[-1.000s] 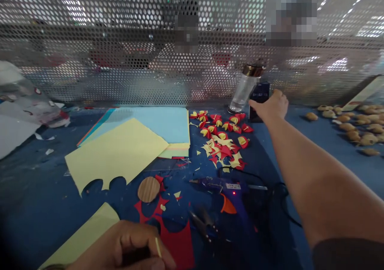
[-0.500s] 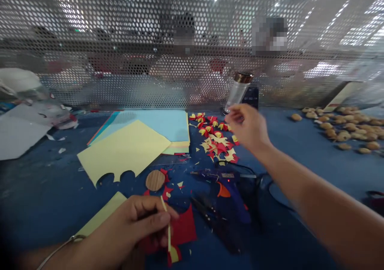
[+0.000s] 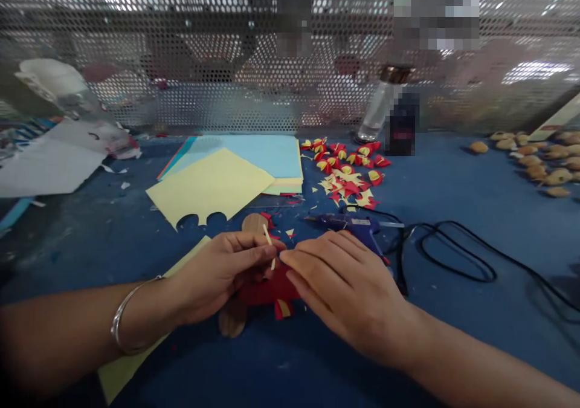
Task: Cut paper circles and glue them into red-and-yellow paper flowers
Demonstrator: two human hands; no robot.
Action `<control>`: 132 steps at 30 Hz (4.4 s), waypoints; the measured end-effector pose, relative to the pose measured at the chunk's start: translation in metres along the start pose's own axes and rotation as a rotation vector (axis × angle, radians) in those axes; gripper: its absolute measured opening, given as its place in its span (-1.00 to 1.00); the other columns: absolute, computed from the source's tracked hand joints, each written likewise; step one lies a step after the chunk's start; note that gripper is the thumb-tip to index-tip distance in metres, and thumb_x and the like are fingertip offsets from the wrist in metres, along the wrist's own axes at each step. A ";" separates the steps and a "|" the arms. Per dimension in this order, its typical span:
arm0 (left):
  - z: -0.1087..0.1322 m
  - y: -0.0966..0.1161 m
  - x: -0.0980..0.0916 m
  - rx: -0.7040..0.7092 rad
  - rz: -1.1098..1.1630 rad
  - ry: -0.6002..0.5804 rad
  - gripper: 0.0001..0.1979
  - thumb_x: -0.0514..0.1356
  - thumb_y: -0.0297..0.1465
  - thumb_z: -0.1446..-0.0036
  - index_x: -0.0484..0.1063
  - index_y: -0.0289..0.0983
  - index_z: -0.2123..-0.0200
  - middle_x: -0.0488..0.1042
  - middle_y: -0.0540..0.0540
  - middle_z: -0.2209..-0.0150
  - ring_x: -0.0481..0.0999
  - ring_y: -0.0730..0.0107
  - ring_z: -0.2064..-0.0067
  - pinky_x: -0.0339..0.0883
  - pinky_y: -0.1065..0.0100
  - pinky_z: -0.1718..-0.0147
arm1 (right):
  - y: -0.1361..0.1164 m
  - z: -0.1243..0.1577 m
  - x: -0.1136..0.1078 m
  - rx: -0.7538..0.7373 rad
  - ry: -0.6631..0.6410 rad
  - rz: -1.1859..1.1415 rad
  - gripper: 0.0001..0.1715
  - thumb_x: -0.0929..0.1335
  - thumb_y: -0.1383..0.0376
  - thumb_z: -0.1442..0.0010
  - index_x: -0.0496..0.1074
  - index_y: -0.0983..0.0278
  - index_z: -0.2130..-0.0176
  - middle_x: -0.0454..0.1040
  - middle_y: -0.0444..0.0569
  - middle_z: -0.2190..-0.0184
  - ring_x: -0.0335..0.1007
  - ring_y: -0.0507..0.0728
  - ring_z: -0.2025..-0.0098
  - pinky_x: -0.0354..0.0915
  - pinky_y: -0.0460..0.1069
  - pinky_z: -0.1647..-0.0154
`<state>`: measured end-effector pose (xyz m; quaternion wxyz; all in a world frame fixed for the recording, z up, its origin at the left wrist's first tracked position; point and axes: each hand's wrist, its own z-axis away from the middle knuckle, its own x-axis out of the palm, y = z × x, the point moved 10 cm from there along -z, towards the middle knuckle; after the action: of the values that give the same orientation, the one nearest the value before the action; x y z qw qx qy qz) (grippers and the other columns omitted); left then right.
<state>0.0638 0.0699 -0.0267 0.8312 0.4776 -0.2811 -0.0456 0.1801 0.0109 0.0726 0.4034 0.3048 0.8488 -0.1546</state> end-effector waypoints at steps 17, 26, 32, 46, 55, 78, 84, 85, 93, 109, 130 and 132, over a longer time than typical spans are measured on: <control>0.002 -0.008 0.016 -0.010 0.007 -0.093 -0.70 0.56 -0.27 -0.05 0.57 -0.33 0.39 0.61 0.00 0.46 0.61 0.49 0.40 0.55 0.43 0.27 | -0.007 -0.007 -0.002 -0.001 0.014 -0.210 -0.82 0.39 0.46 -0.40 0.49 0.17 0.10 0.65 -0.08 0.28 0.59 0.10 0.28 0.51 0.04 0.20; 0.009 -0.004 0.022 0.028 -0.339 -0.113 -0.93 0.31 -0.50 -0.22 0.59 -0.30 0.34 0.61 0.01 0.42 0.58 0.49 0.37 0.44 0.44 0.26 | 0.011 -0.005 0.000 0.196 0.029 -0.331 -0.84 0.42 0.44 -0.37 0.52 0.16 0.16 0.61 -0.10 0.32 0.60 0.09 0.29 0.53 -0.03 0.24; 0.008 0.010 0.016 0.169 -0.521 -0.081 -0.84 0.36 -0.32 -0.18 0.59 -0.32 0.31 0.55 -0.01 0.41 0.45 0.47 0.38 0.29 0.40 0.33 | 0.019 -0.003 0.006 0.261 0.005 -0.372 -0.87 0.42 0.43 -0.37 0.53 0.19 0.19 0.60 -0.11 0.34 0.57 0.05 0.34 0.49 -0.06 0.29; 0.003 0.003 0.015 0.102 -0.599 -0.108 -0.88 0.26 -0.38 -0.21 0.53 -0.29 0.36 0.57 -0.02 0.40 0.51 0.44 0.38 0.35 0.38 0.30 | 0.030 -0.002 0.017 0.369 -0.047 -0.514 -0.91 0.44 0.33 -0.38 0.56 0.20 0.24 0.59 -0.16 0.36 0.51 -0.02 0.35 0.42 -0.11 0.27; 0.007 0.007 0.022 0.173 -0.717 -0.168 -0.84 0.18 -0.32 -0.27 0.42 -0.25 0.36 0.41 0.06 0.47 0.40 0.46 0.44 0.26 0.41 0.42 | 0.037 0.000 0.023 0.445 -0.072 -0.604 -0.91 0.47 0.27 -0.36 0.57 0.17 0.26 0.60 -0.17 0.36 0.51 0.00 0.34 0.42 -0.09 0.27; 0.010 0.016 0.029 0.209 -0.875 -0.193 -0.77 0.03 -0.36 -0.27 0.30 -0.21 0.46 0.39 0.05 0.47 0.40 0.44 0.41 0.26 0.37 0.39 | 0.042 0.002 0.032 0.531 -0.109 -0.682 -0.85 0.48 0.18 -0.33 0.58 0.20 0.27 0.57 -0.13 0.38 0.45 0.02 0.36 0.40 -0.07 0.30; 0.016 0.021 0.036 0.205 -0.957 -0.186 -0.77 0.14 -0.26 -0.24 0.26 -0.19 0.44 0.24 0.13 0.54 0.27 0.49 0.51 0.10 0.38 0.51 | 0.040 0.000 0.029 0.509 -0.094 -0.665 -0.84 0.49 0.19 -0.32 0.58 0.20 0.29 0.57 -0.11 0.38 0.44 0.03 0.37 0.41 -0.06 0.30; 0.016 0.022 0.036 0.225 -0.985 -0.175 -0.78 0.15 -0.28 -0.23 0.25 -0.19 0.45 0.24 0.13 0.55 0.27 0.49 0.51 0.09 0.38 0.52 | 0.040 0.000 0.028 0.509 -0.091 -0.663 -0.85 0.49 0.20 -0.32 0.58 0.20 0.29 0.57 -0.11 0.38 0.44 0.03 0.37 0.42 -0.05 0.29; 0.013 0.022 0.033 0.248 -1.028 -0.165 -0.81 0.15 -0.31 -0.21 0.27 -0.19 0.44 0.30 0.11 0.55 0.30 0.48 0.52 0.07 0.39 0.54 | 0.040 -0.002 0.028 0.509 -0.101 -0.653 -0.88 0.48 0.20 -0.31 0.58 0.19 0.27 0.58 -0.08 0.38 0.43 0.06 0.38 0.46 -0.03 0.31; 0.016 0.026 0.041 0.311 -1.124 -0.208 -0.82 0.12 -0.37 -0.21 0.24 -0.20 0.45 0.30 0.09 0.52 0.25 0.52 0.53 0.06 0.40 0.53 | 0.039 0.000 0.027 0.515 -0.094 -0.652 -0.90 0.50 0.23 -0.29 0.56 0.19 0.25 0.58 -0.09 0.36 0.47 0.06 0.38 0.50 -0.03 0.29; 0.011 0.031 0.039 0.367 -1.211 -0.188 -0.85 0.16 -0.47 -0.12 0.29 -0.23 0.49 0.28 0.11 0.56 0.25 0.50 0.51 0.07 0.38 0.47 | 0.042 0.001 0.026 0.517 -0.133 -0.624 -0.83 0.45 0.17 -0.35 0.54 0.18 0.29 0.56 -0.07 0.38 0.45 0.08 0.36 0.44 -0.01 0.30; 0.011 0.033 0.039 0.388 -1.210 -0.182 -0.85 0.16 -0.48 -0.12 0.31 -0.23 0.49 0.27 0.12 0.57 0.23 0.51 0.52 0.08 0.38 0.46 | 0.043 0.002 0.026 0.528 -0.129 -0.626 -0.79 0.45 0.13 -0.36 0.54 0.17 0.29 0.55 -0.07 0.38 0.44 0.08 0.36 0.44 -0.01 0.31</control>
<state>0.0843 0.0655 0.0208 0.5296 0.6877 -0.0346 -0.4953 0.1965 0.0531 0.0501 0.2971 0.1146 0.8047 -0.5010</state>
